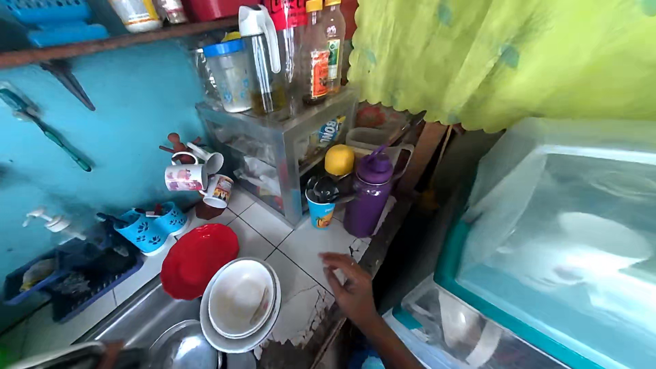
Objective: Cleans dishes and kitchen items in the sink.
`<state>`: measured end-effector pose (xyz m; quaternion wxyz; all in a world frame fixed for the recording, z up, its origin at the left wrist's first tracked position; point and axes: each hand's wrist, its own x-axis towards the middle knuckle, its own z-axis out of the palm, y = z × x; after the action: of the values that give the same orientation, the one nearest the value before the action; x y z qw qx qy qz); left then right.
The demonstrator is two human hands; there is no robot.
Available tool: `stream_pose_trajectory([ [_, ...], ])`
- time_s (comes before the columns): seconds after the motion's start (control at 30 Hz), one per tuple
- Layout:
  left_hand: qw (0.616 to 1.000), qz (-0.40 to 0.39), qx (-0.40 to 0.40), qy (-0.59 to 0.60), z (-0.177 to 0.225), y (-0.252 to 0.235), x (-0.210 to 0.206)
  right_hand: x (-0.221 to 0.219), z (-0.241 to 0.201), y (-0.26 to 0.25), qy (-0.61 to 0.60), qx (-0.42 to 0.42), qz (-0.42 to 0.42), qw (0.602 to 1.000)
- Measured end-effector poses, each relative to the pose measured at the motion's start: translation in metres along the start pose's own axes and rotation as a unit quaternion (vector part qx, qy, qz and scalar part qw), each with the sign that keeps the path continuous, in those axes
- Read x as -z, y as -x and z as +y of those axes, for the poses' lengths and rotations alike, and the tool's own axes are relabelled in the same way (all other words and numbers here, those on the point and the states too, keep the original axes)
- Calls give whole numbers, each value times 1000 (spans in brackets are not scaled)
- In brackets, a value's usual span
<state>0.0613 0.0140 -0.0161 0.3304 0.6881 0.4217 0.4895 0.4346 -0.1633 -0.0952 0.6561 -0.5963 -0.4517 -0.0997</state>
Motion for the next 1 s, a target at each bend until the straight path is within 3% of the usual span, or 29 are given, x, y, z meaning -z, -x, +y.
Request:
stream_pose_trajectory([
  [0.1,976,-32,-118,180,79,-41,-40,6,19,-36,46,-82,-20,995],
  [0.2,935,-92,-167,298,137,-56,-120,-4,40,-68,82,-143,-39,985],
  [0.33,920,-153,-176,316,168,-62,-238,-13,46,-88,118,-207,-68,969],
  [0.5,930,-211,-117,277,183,-69,-343,-15,54,-84,126,-172,-45,976],
  [0.73,943,-325,-39,64,170,-72,-401,-17,55,-81,92,-182,-50,978],
  [0.87,921,-384,-30,-59,172,-73,-407,-19,54,-83,93,-175,-41,979],
  [1.0,911,-406,-1,-75,173,-77,-402,-16,52,-84,98,-171,-45,979],
])
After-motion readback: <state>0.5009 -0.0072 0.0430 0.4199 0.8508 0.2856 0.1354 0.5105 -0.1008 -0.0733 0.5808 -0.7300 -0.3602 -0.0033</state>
